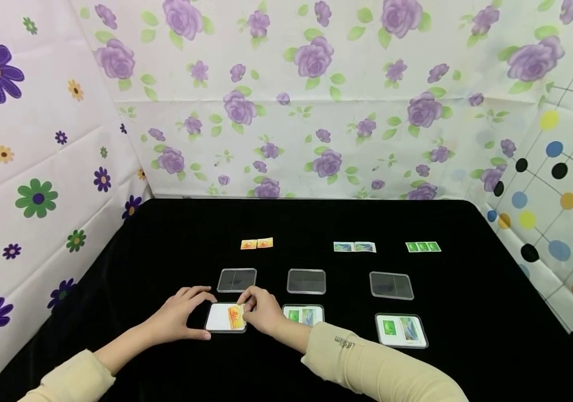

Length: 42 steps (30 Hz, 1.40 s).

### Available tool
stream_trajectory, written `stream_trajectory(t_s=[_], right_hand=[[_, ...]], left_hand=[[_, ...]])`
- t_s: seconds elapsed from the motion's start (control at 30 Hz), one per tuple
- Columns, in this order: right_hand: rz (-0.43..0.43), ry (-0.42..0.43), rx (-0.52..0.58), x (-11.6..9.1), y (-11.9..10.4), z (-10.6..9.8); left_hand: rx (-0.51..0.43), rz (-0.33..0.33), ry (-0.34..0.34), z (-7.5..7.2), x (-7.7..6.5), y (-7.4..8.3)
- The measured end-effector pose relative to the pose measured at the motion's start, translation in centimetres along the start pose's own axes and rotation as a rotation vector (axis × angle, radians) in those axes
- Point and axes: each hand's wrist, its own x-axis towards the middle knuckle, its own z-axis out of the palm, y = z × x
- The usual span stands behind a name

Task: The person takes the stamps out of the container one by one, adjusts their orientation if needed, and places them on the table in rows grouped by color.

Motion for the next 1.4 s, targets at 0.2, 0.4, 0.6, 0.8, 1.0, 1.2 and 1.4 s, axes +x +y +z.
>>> stream_trajectory(t_s=[0.2, 0.4, 0.6, 0.8, 1.0, 1.2, 1.4], right_hand=[[0.048, 0.0, 0.077, 0.1, 0.0, -0.4], [0.045, -0.013, 0.098, 0.2, -0.1, -0.7], [0.061, -0.033, 0.103, 0.2, -0.3, -1.5], [0.147, 0.011, 0.121, 0.5, -0.6, -2.6], [0.193, 0.073, 0.155, 1.0, -0.2, -3.7], [0.183, 0.13, 0.112, 1.2, 0.0, -4.6], [0.189, 0.149, 0.085, 1.1, -0.1, -5.0]], left_hand=[[-0.002, -0.014, -0.002, 0.0, 0.0, 0.0], [0.007, -0.019, -0.007, 0.1, 0.0, 0.0], [0.02, -0.028, -0.016, 0.1, 0.0, 0.0], [0.028, -0.035, -0.014, 0.1, 0.0, 0.1], [0.039, -0.021, 0.004, 0.2, 0.0, 0.0], [0.033, -0.006, 0.015, 0.2, 0.0, -0.1], [0.032, 0.007, 0.019, 0.2, 0.0, -0.1]])
